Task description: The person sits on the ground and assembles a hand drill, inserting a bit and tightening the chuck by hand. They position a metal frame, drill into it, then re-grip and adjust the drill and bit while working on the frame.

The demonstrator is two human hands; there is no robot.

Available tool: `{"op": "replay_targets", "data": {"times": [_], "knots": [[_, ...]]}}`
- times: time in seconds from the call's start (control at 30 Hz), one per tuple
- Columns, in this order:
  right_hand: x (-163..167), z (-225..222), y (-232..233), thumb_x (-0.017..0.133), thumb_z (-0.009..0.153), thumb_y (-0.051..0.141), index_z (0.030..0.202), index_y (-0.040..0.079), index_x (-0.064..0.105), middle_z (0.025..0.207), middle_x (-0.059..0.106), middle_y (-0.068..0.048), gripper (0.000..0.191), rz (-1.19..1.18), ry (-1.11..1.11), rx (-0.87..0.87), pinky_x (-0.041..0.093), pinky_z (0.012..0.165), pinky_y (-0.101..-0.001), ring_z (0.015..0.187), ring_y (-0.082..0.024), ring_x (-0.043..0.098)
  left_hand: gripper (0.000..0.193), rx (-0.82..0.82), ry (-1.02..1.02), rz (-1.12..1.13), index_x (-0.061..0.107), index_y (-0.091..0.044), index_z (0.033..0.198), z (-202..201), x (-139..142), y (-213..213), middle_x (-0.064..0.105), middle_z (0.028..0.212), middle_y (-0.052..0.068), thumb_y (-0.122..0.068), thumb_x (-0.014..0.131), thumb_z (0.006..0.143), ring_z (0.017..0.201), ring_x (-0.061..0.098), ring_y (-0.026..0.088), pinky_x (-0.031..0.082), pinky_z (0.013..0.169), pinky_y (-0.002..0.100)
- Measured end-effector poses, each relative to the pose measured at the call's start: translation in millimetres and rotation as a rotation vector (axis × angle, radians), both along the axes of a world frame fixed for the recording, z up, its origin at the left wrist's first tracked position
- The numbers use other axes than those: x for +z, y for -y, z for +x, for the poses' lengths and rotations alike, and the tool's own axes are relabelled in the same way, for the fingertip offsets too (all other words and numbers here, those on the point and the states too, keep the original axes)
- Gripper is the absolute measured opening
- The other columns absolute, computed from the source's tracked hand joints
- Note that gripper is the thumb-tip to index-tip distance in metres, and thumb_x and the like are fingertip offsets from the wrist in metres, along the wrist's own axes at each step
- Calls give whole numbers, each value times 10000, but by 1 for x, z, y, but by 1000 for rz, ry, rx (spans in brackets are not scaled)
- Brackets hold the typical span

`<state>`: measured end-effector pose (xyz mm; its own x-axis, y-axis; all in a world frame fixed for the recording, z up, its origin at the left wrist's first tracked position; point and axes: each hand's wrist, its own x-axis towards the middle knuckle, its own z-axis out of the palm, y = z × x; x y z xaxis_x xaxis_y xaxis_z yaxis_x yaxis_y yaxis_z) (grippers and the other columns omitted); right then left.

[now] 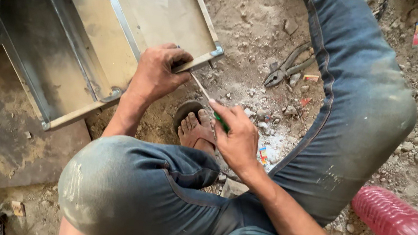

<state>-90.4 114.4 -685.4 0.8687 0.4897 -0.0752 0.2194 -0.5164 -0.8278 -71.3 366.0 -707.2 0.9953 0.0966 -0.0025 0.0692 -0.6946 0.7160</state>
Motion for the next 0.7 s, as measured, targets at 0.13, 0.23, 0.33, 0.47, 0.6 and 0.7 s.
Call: {"op": "replay_targets", "data": {"times": [0.13,0.23,0.33,0.47,0.6,0.7], "knots": [[4,2,-2,719,891,70,1295,156,709,870,634,-105,413,14,-113,-25,513,702,-366,752,-243,636,313,6,-31,-43,776,-78,1031,0,0,0,717,911,100,-80,839,724,809,717,249,581,746,348],[6,2,-5,723,900,76,1295,149,703,858,628,-97,402,40,-126,-26,514,706,-363,749,-235,630,306,13,-44,-44,780,-77,1018,0,1,0,713,896,104,-82,845,719,799,713,247,578,739,350],[6,1,-5,725,905,77,1292,147,704,851,623,-99,394,28,-126,-22,510,706,-366,748,-239,625,327,11,-28,-28,779,-69,1012,0,3,1,705,890,112,-81,858,695,795,705,260,570,729,359],[6,2,-4,716,899,81,1298,148,700,856,626,-97,405,21,-128,-21,513,710,-368,747,-242,629,350,14,-52,-33,777,-70,1006,1,5,1,697,874,110,-103,883,674,779,701,264,563,711,365],[7,5,-5,723,899,94,1298,146,707,861,635,-115,403,-41,-104,12,512,714,-394,771,-276,638,368,18,-40,-46,776,-69,1006,0,5,2,699,884,110,-110,898,661,784,698,268,559,707,367],[9,4,-6,708,899,88,1306,141,698,904,661,-113,410,-18,-52,8,523,729,-402,802,-283,663,354,9,-7,-44,772,-69,1007,1,4,2,705,896,107,-101,889,674,805,704,268,561,719,366]]}}
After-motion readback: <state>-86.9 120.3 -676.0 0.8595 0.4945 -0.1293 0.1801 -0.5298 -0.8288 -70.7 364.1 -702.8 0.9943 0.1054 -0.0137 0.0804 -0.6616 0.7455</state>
